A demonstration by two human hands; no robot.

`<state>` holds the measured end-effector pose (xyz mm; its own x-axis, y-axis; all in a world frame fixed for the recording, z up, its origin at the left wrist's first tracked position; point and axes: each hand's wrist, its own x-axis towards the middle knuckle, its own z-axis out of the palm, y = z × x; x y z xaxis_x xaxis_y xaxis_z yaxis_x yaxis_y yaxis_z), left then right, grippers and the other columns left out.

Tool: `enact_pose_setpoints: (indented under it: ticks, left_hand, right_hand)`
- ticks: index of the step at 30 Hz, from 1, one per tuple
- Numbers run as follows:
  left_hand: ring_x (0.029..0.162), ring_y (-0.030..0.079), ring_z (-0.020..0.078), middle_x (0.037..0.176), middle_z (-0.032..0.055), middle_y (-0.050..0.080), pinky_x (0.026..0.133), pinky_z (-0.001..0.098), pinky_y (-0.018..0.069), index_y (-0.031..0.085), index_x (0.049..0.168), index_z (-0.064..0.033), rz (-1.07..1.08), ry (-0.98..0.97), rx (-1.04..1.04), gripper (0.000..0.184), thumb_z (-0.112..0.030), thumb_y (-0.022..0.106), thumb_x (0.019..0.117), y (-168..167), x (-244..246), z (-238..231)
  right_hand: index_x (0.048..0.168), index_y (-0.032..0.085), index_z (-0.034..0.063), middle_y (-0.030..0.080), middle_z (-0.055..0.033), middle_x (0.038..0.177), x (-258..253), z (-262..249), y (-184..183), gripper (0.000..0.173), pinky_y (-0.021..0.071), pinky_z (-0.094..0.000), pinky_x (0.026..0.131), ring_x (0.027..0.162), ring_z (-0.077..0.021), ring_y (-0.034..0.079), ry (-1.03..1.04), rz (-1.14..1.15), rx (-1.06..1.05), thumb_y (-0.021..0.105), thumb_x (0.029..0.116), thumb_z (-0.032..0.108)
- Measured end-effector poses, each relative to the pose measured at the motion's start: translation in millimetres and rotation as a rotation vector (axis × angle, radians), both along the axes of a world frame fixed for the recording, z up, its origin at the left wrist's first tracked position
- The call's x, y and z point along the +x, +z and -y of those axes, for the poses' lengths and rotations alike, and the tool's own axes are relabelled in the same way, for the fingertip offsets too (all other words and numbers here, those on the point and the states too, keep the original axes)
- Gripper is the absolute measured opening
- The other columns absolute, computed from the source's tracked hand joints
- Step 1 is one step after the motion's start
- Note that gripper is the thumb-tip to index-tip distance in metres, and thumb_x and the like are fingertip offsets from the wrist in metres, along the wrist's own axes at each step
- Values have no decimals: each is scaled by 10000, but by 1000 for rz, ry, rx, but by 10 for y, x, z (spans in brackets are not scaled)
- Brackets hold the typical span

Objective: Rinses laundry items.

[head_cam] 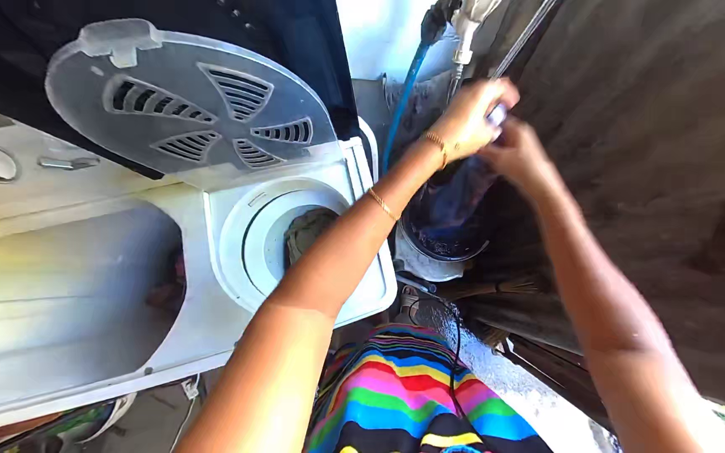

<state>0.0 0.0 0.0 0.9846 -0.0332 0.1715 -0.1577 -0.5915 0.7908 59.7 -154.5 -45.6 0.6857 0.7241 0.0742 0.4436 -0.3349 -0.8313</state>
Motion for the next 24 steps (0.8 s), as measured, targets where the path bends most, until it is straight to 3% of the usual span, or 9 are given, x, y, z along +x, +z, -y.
enact_pose_setpoints:
  ticks: [3, 5, 7, 11, 16, 18, 20, 22, 24]
  left_hand:
    - [1267, 591, 366, 1380, 248, 591, 1086, 532, 475, 477, 1471, 12, -532, 4, 8, 742, -46, 817, 814, -1103, -315, 87]
    - [1339, 531, 412, 1441, 270, 545, 1121, 589, 421, 458, 1493, 24, -749, 36, 41, 789, -96, 841, 814, -1592, -569, 179]
    - [1331, 530, 440, 1434, 293, 540, 1103, 616, 418, 405, 1521, 28, -865, 98, 56, 859, -122, 856, 806, -1882, -738, 226]
    - [1380, 467, 475, 1544, 320, 396, 1104, 626, 412, 124, 1633, -37, -981, 233, 80, 1247, -249, 935, 710, -2145, -837, 287]
    - [1433, 315, 583, 1655, 352, 71, 1086, 699, 389, 86, 1665, -261, -764, 443, -195, 1411, -263, 1002, 592, -2156, -505, 533]
    - [1427, 339, 561, 1639, 348, 149, 1092, 708, 371, 232, 1639, -301, -689, 475, -271, 1249, -271, 983, 642, -2145, -329, 625]
    - [1309, 529, 468, 1438, 290, 529, 1054, 686, 427, 523, 1483, -162, -567, 510, -299, 838, -275, 914, 750, -2096, -180, 661]
    - [1190, 627, 397, 1265, 222, 667, 984, 636, 492, 656, 1300, -71, -554, 523, -331, 449, -264, 753, 906, -1821, -43, 614]
    - [1155, 638, 384, 1258, 214, 666, 918, 624, 521, 669, 1291, -78, -565, 507, -401, 350, -245, 649, 984, -1394, -7, 552]
  right_hand:
    - [1269, 653, -20, 678, -283, 1195, -270, -80, -1523, 353, 493, -669, 989, 1133, -449, 651, -93, -151, -403, 684, 954, 136]
    - [1255, 664, -15, 666, -288, 1234, -540, 28, -2357, 359, 479, -683, 1014, 1183, -465, 629, -120, -242, -608, 668, 978, 214]
    - [1337, 624, -19, 615, -274, 1356, -704, 90, -2453, 423, 418, -628, 1111, 1308, -432, 564, -86, -341, -794, 612, 1019, 260]
    - [1229, 658, -28, 681, -288, 1167, -502, 52, -1815, 368, 507, -661, 968, 1113, -446, 661, -126, -272, -583, 617, 1006, 261]
    - [1095, 656, -22, 693, -106, 911, -198, 82, 395, 237, 607, -415, 745, 762, -188, 687, -121, -171, 99, 628, 1000, 194]
    - [1028, 624, 26, 683, -25, 850, -309, 268, 1090, 118, 627, -371, 695, 700, -143, 684, -141, -134, 379, 577, 1016, 133]
    - [980, 628, 102, 700, 36, 838, -371, 472, 1447, 106, 632, -349, 712, 727, -120, 700, -233, -95, 576, 534, 1027, 115]
    - [983, 624, 137, 694, 63, 840, -350, 625, 1424, 122, 620, -317, 719, 751, -95, 695, -345, -50, 644, 514, 1036, 135]
    - [1090, 606, 104, 664, 44, 918, -277, 755, 970, 143, 594, -329, 767, 829, -87, 667, -391, -36, 535, 518, 1035, 202]
